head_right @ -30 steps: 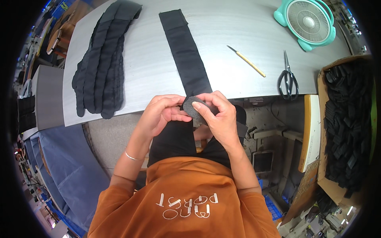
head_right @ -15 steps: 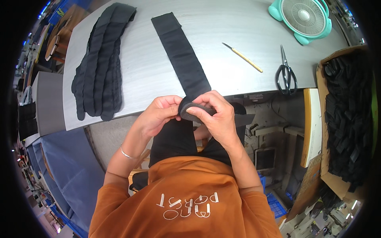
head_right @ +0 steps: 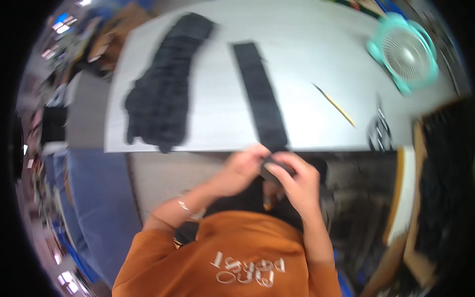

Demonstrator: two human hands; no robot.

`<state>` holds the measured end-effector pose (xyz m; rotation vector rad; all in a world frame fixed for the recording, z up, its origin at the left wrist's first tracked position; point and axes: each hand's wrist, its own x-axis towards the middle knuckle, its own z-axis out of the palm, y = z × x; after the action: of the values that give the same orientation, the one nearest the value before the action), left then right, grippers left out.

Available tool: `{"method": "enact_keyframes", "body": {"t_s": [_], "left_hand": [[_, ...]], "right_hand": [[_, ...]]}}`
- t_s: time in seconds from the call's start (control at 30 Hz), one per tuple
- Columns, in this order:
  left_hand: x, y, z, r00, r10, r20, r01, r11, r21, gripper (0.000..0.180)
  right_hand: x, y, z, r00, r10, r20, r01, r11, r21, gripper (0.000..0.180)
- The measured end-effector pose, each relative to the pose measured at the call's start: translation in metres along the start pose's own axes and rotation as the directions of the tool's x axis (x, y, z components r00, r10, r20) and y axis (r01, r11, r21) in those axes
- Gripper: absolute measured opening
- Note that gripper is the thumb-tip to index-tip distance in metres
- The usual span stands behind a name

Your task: Assembling black fabric straps by inserting padding and using a pencil to adjust the corners.

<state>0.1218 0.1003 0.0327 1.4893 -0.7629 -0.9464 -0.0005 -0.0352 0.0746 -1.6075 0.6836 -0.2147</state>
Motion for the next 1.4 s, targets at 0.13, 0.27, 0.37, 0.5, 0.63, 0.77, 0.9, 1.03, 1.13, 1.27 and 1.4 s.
{"method": "enact_keyframes", "body": {"t_s": [0.13, 0.27, 0.37, 0.5, 0.63, 0.77, 0.9, 1.03, 1.13, 1.27, 1.4], "left_hand": [[0.014, -0.025, 0.026, 0.976, 0.211, -0.057, -0.197, 0.962, 0.187, 0.012], [0.004, -0.003, 0.029, 0.989, 0.146, -0.025, -0.141, 0.979, 0.146, 0.011], [0.003, -0.003, 0.025, 0.993, 0.119, -0.026, -0.115, 0.985, 0.126, 0.013], [0.008, -0.011, 0.033, 0.970, 0.231, -0.075, -0.217, 0.963, 0.158, 0.007], [0.006, -0.013, 0.035, 0.939, 0.331, -0.093, -0.288, 0.906, 0.311, 0.007], [0.004, -0.014, 0.038, 0.908, 0.395, -0.137, -0.329, 0.878, 0.347, 0.005], [-0.002, -0.004, 0.038, 0.895, 0.413, -0.166, -0.330, 0.866, 0.376, 0.004], [0.004, -0.006, 0.039, 0.905, 0.362, -0.225, -0.290, 0.909, 0.298, 0.007], [0.009, 0.015, 0.024, 0.999, 0.007, 0.053, -0.003, 0.998, -0.070, 0.010], [0.010, 0.000, 0.012, 0.962, -0.003, 0.275, 0.113, 0.916, -0.384, 0.008], [0.009, -0.004, 0.002, 0.955, 0.018, 0.296, 0.020, 0.992, -0.126, 0.009]], "right_hand": [[-0.006, 0.019, -0.010, 0.997, -0.010, -0.073, 0.011, 1.000, 0.005, 0.012], [-0.007, 0.026, -0.018, 1.000, -0.011, 0.003, 0.010, 0.982, 0.187, 0.010], [-0.002, 0.023, -0.017, 0.997, -0.024, 0.072, 0.011, 0.983, 0.182, 0.011], [-0.003, 0.023, -0.016, 0.993, -0.089, 0.081, 0.076, 0.986, 0.149, 0.012], [-0.005, 0.024, -0.014, 0.990, -0.137, 0.041, 0.132, 0.986, 0.097, 0.012], [-0.006, 0.027, -0.016, 0.983, -0.177, 0.041, 0.174, 0.982, 0.073, 0.014], [-0.008, 0.020, -0.015, 0.973, -0.223, 0.062, 0.217, 0.972, 0.085, 0.014], [-0.005, 0.025, -0.024, 0.972, -0.201, 0.122, 0.193, 0.978, 0.073, 0.012], [-0.007, 0.024, -0.030, 0.974, -0.193, 0.118, 0.186, 0.980, 0.066, 0.012], [-0.007, 0.022, -0.030, 0.951, -0.258, 0.168, 0.265, 0.964, -0.020, 0.012], [-0.007, 0.013, -0.023, 0.945, -0.249, 0.211, 0.275, 0.956, -0.102, 0.014]]}}
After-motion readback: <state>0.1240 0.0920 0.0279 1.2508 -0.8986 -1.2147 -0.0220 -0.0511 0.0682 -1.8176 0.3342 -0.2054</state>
